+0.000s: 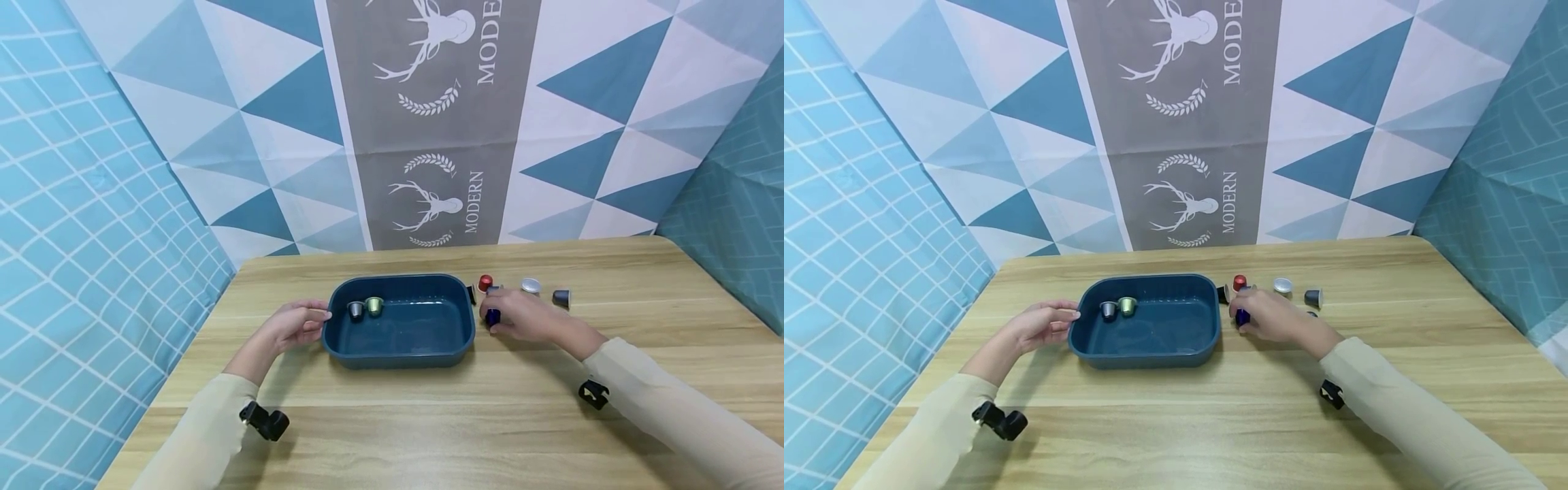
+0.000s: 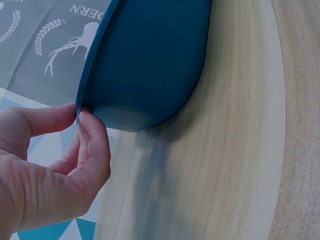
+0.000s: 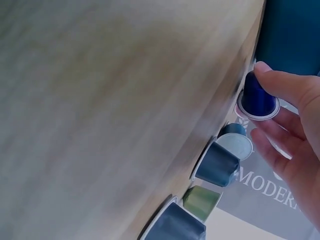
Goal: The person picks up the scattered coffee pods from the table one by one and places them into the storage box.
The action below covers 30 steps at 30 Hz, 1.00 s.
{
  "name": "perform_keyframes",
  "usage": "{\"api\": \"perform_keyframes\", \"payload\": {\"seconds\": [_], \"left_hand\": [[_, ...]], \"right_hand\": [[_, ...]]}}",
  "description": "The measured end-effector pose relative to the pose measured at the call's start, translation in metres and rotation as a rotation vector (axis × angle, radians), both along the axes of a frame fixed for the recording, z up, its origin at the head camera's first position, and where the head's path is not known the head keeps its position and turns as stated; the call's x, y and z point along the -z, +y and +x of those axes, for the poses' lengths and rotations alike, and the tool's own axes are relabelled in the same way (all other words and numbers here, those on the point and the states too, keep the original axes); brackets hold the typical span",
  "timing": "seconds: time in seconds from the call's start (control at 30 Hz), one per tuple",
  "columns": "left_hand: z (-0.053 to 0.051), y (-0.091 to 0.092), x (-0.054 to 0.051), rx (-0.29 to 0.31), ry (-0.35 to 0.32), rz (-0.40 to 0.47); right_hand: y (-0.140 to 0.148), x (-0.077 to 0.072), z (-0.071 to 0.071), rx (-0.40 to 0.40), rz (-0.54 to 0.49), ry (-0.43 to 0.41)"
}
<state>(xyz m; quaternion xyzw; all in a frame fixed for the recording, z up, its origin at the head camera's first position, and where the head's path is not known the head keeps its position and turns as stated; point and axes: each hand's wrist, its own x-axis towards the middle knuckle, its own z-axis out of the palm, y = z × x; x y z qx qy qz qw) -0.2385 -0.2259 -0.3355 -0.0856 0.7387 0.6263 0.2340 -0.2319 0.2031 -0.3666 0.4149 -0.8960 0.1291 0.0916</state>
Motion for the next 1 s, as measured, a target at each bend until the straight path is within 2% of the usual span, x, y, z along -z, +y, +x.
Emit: {"api": "perform_keyframes", "payload": {"seconds": [0.2, 0.47, 1.0], "left_hand": [[-0.001, 0.002, -0.001, -0.018, -0.016, 0.003], [0.001, 0.001, -0.001, -0.017, -0.015, -0.007], [0.001, 0.003, -0.001, -0.014, -0.003, -0.026]], "right_hand": [[-0.001, -0.001, -0.002, -0.006, -0.035, 0.034], [-0.002, -0.001, -0.001, -0.032, -0.057, 0.131], [-0.005, -0.011, 0.001, -0.021, -0.034, 0.231]]}}
